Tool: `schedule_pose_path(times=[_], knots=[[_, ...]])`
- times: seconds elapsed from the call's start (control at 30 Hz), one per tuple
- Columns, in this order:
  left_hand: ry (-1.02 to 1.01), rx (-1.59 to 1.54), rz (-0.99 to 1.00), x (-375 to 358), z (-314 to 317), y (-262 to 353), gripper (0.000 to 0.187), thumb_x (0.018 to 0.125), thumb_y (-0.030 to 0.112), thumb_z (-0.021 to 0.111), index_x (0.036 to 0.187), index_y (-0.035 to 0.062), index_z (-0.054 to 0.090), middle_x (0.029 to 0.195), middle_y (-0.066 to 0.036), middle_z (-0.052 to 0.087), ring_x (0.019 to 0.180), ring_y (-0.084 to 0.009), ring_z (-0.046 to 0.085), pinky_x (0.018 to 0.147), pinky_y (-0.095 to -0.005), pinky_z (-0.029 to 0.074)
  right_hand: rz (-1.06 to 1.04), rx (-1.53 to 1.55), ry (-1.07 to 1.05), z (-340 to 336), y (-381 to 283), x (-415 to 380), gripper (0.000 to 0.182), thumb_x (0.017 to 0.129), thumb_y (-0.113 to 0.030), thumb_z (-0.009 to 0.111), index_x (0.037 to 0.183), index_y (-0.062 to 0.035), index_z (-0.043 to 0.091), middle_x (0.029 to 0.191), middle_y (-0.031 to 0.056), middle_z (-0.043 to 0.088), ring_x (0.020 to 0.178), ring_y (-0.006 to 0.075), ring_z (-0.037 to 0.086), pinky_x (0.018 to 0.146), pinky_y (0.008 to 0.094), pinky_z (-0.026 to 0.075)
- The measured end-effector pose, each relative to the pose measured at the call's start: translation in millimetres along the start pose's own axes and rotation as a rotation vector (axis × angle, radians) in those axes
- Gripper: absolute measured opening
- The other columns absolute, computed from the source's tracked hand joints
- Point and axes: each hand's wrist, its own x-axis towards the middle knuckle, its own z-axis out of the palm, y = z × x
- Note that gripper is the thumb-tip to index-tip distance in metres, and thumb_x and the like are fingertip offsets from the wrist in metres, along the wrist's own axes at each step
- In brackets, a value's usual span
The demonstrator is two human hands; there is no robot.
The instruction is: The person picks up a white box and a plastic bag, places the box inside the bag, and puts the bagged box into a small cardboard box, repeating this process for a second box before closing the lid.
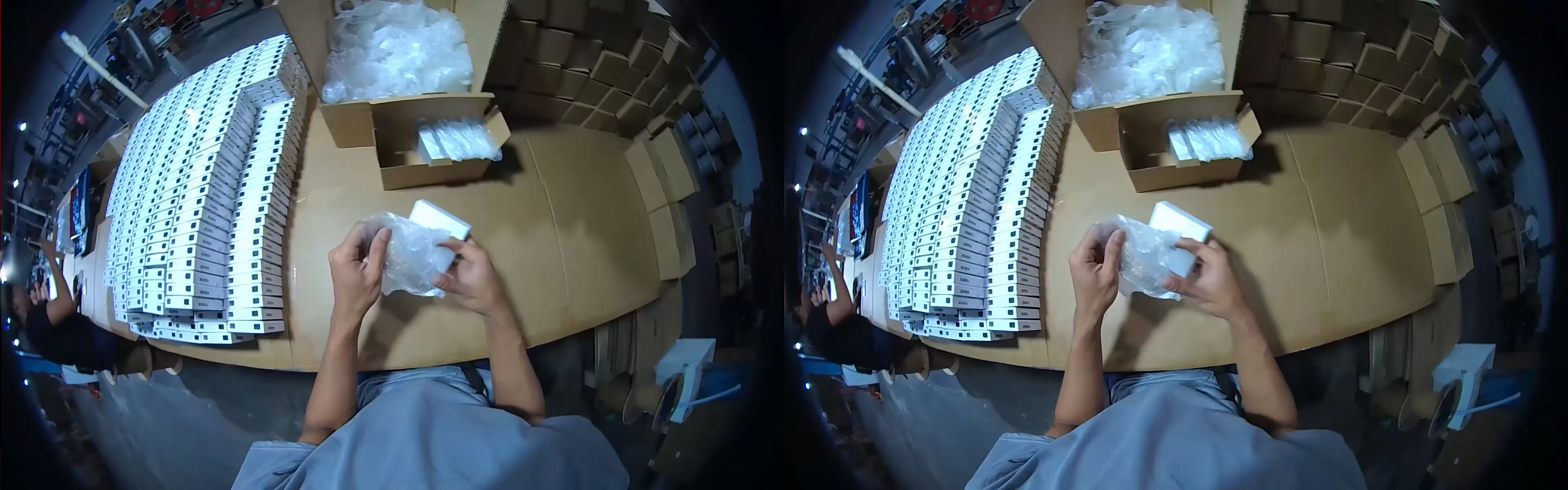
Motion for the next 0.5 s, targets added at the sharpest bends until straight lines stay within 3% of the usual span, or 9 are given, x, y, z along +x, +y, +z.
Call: schedule_pose_path(times=[0.03,0.07,0.17,0.2,0.3,0.37,0.5], knots=[[-0.023,0.008,-0.016,-2.4,3.8,2.3,0.017,0.102,0.013,0.065,0.097,-0.0025,0.069,0.078,0.0,0.065,0.067,-0.0048,0.053,0.059,-0.0226,0.041,0.025,-0.07,-0.019,1.2,3.6,-0.1,0.055,0.088,-0.044,0.082,0.113,0.0042,0.073,0.116,0.0077,0.064,0.101,0.0119,0.057,0.085,0.0286,0.049],[-0.016,-0.008,-0.027,-4.2,7.8,0.4,0.018,0.101,0.013,0.067,0.092,-0.003,0.07,0.075,0.0,0.064,0.066,-0.0046,0.053,0.057,-0.0227,0.04,0.109,0.01,0.038,9.1,8.1,0.4,0.046,0.093,-0.037,0.078,0.11,0.0049,0.074,0.106,0.006,0.068,0.09,0.0091,0.059,0.079,0.0257,0.049],[0.044,-0.016,-0.018,-8.2,9.5,-15.1,0.019,0.099,0.014,0.068,0.09,-0.0026,0.07,0.069,-0.004,0.065,0.064,-0.0055,0.056,0.056,-0.0251,0.044,0.271,0.143,0.158,10.6,16.4,1.8,0.034,0.098,-0.028,0.073,0.104,0.0051,0.075,0.093,0.0025,0.069,0.081,0.0064,0.058,0.074,0.0234,0.048],[0.051,0.011,-0.024,-10.2,7.2,-17.0,0.02,0.101,0.014,0.066,0.089,-0.0025,0.069,0.068,-0.002,0.062,0.064,-0.0048,0.052,0.056,-0.0245,0.041,0.183,0.209,0.246,14.4,8.7,6.3,0.029,0.101,-0.023,0.069,0.102,0.0054,0.074,0.086,0.0003,0.069,0.079,0.0054,0.058,0.072,0.0225,0.047],[0.08,-0.138,-0.082,-12.4,-1.8,-25.5,0.022,0.102,0.013,0.064,0.087,-0.0024,0.068,0.066,0.001,0.056,0.063,-0.0051,0.047,0.055,-0.0248,0.038,0.065,0.433,0.425,6.2,-7.6,14.6,0.027,0.103,-0.022,0.067,0.1,0.0042,0.074,0.091,0.0021,0.071,0.08,0.006,0.058,0.073,0.0226,0.047],[0.082,-0.108,-0.088,-10.8,-2.6,-24.3,0.028,0.105,0.016,0.061,0.086,-0.0036,0.066,0.067,0.004,0.053,0.063,-0.0053,0.043,0.054,-0.0255,0.035,0.155,0.164,0.289,-7.0,-1.2,5.4,0.032,0.098,-0.024,0.074,0.108,0.0057,0.073,0.095,0.0038,0.07,0.083,0.0073,0.06,0.07,0.023,0.048],[0.083,-0.096,-0.094,-8.7,-0.7,-29.4,0.034,0.108,0.021,0.056,0.087,-0.0045,0.064,0.07,0.003,0.054,0.066,-0.0057,0.044,0.057,-0.0256,0.037,0.145,0.022,0.086,10.1,21.5,-15.9,0.026,0.089,-0.019,0.083,0.103,0.0031,0.076,0.094,0.0049,0.069,0.082,0.0084,0.059,0.068,0.0252,0.046]])
